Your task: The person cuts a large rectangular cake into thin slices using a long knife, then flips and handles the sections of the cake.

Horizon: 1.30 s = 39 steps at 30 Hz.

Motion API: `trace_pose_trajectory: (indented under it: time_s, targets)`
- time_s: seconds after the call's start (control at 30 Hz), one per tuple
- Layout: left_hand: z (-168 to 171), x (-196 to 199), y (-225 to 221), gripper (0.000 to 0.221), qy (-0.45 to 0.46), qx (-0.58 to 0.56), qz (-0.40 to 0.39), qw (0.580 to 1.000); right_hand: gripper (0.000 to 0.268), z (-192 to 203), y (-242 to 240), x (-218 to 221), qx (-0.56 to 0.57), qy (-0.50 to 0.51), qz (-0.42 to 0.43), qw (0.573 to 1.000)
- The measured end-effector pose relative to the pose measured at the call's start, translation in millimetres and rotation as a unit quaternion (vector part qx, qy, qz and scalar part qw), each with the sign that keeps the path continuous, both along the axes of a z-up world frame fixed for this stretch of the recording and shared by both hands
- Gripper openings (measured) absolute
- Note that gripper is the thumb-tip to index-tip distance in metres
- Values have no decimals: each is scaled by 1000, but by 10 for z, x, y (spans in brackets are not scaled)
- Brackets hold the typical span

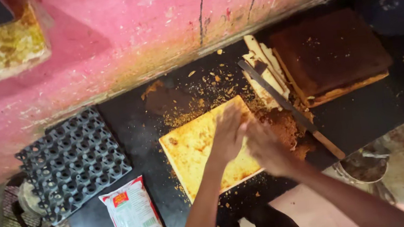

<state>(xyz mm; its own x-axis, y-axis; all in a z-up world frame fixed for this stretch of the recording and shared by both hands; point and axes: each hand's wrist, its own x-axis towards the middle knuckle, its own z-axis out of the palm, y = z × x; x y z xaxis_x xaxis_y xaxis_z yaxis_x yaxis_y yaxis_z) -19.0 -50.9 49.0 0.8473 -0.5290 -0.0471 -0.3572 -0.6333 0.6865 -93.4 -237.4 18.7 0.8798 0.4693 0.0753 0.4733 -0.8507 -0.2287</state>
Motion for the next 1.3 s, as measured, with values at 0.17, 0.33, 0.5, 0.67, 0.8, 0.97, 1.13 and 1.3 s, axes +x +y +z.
trace_pose_trajectory:
  time_s: [0.17, 0.33, 0.5, 0.67, 0.8, 0.97, 1.13, 1.3]
  targets:
    - [-15, -655, 889, 75, -144, 224, 181, 947, 70, -140, 527, 459, -47, 87, 18, 995]
    - [-355, -551, 731, 81, -145, 343, 172, 912, 74, -190, 178, 873, -70, 185, -129, 972]
    - [-341, -175, -165, 85, -92, 326, 47, 940, 68, -193, -144, -168, -73, 153, -140, 976]
    - [-257, -110, -884, 65, -54, 169, -124, 976, 62, -28, -377, -600, 108, 76, -216, 967]
    - [-119, -288, -494, 61, -43, -125, -142, 981, 68, 145, -64, -703, 159, 73, -175, 969]
    - [-79, -413, 644, 68, -82, 240, 95, 963, 64, 68, 585, -28, 0, 111, -14, 994]
    - [-249, -752, 898, 74, -112, 367, 106, 917, 73, -51, 319, 819, -13, 214, -175, 961]
    - [-244, -578, 183, 77, -38, 354, -28, 934, 67, -215, 1, -135, -2, -49, -100, 994]
